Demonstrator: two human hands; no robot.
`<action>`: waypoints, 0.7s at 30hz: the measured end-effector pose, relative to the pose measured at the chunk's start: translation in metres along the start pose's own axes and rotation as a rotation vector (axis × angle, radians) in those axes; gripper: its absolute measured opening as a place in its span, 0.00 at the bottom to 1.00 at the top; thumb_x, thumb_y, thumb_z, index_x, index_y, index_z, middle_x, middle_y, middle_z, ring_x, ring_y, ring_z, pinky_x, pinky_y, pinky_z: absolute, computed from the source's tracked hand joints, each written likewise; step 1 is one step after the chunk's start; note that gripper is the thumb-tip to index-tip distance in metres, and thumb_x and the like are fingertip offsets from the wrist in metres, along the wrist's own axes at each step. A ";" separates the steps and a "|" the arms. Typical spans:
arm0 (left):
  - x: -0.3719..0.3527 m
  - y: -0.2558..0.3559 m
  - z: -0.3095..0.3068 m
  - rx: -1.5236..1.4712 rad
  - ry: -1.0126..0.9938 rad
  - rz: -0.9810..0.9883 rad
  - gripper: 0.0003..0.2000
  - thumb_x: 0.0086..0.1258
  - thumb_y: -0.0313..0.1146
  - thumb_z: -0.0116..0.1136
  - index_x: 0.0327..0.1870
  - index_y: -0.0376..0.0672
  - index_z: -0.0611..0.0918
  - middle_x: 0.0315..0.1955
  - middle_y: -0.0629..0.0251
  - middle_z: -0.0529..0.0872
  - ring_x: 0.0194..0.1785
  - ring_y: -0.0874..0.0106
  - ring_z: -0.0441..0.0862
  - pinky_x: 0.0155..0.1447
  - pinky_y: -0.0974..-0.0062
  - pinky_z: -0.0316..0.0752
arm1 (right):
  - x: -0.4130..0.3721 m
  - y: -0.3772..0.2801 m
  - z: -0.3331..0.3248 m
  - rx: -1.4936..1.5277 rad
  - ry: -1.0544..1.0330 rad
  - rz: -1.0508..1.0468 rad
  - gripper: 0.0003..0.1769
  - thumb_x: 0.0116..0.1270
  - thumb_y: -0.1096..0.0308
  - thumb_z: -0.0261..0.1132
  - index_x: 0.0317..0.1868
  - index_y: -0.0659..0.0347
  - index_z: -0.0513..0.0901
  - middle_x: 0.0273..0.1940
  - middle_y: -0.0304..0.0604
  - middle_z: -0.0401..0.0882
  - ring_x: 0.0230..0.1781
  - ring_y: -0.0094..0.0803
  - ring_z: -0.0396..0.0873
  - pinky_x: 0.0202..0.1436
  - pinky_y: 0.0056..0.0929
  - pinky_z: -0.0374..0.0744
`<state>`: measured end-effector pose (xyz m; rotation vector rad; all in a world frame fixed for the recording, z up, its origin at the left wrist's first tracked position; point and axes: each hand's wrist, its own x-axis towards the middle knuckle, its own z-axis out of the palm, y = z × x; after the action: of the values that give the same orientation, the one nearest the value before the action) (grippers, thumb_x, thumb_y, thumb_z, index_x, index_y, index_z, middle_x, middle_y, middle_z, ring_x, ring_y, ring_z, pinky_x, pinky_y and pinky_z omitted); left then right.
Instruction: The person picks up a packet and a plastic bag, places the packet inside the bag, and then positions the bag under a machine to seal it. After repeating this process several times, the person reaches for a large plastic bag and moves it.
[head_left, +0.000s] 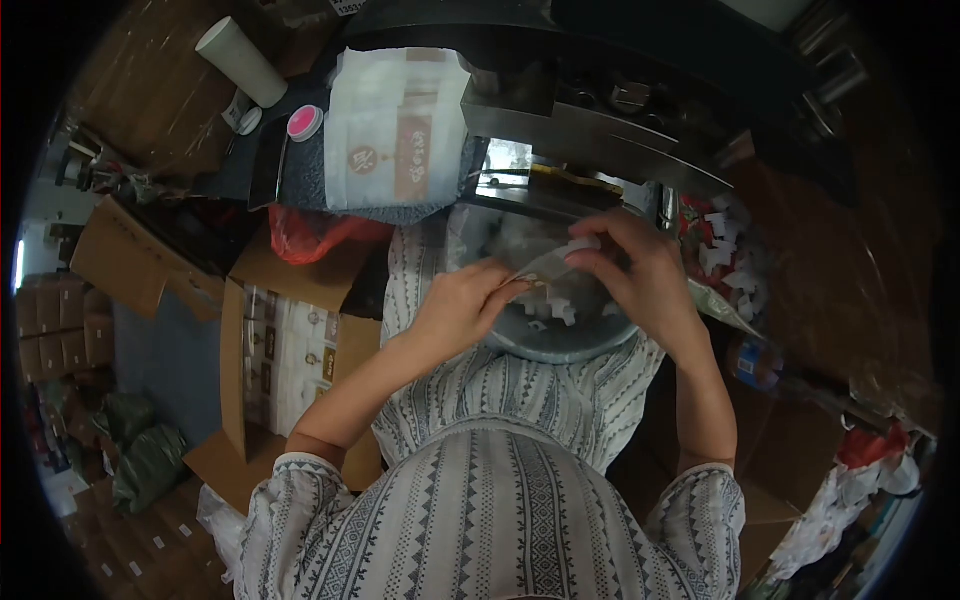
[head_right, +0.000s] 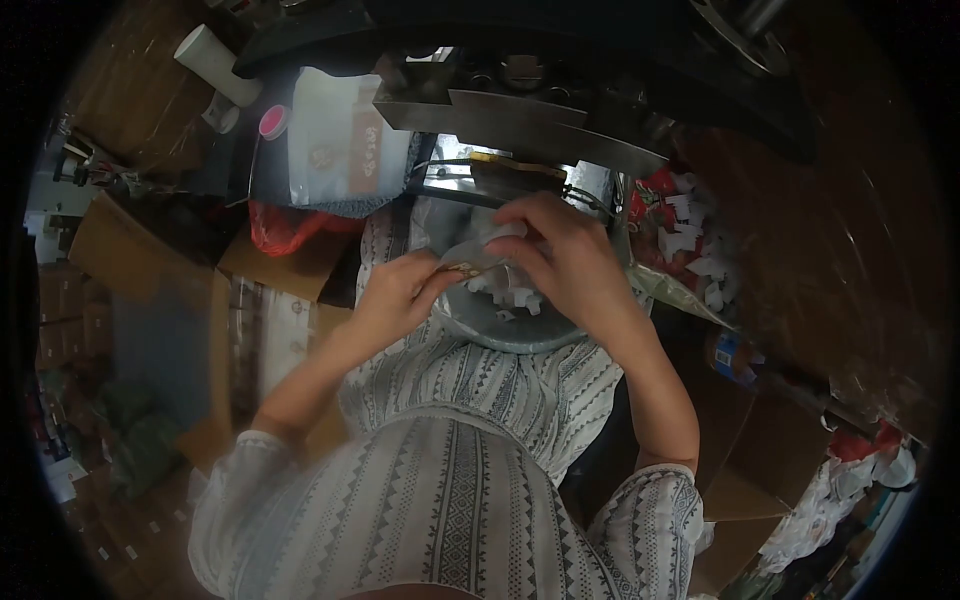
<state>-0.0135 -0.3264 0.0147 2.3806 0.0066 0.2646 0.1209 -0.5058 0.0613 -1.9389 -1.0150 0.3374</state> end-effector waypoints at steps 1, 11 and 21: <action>0.005 0.003 0.004 0.000 -0.002 0.002 0.07 0.66 0.31 0.61 0.37 0.37 0.83 0.30 0.59 0.83 0.31 0.61 0.83 0.34 0.67 0.77 | 0.000 0.004 -0.002 0.009 0.054 0.041 0.15 0.59 0.70 0.71 0.46 0.63 0.81 0.41 0.41 0.82 0.36 0.29 0.82 0.41 0.26 0.80; 0.064 -0.013 0.029 -1.055 -0.055 -0.696 0.16 0.71 0.39 0.58 0.41 0.31 0.82 0.27 0.65 0.84 0.31 0.76 0.83 0.36 0.76 0.77 | -0.048 0.025 -0.055 -0.474 0.309 0.366 0.17 0.59 0.76 0.67 0.50 0.63 0.81 0.43 0.48 0.83 0.38 0.36 0.84 0.42 0.31 0.80; 0.014 -0.089 -0.009 0.890 0.371 0.001 0.20 0.67 0.36 0.61 0.56 0.38 0.76 0.50 0.54 0.79 0.60 0.57 0.72 0.57 0.60 0.68 | -0.047 0.082 -0.075 -0.498 0.158 0.496 0.10 0.59 0.72 0.63 0.41 0.64 0.79 0.42 0.56 0.81 0.43 0.53 0.80 0.43 0.42 0.78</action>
<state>0.0046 -0.2538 -0.0364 3.1583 0.3657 0.8419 0.1780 -0.6076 0.0301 -2.6239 -0.5298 0.2083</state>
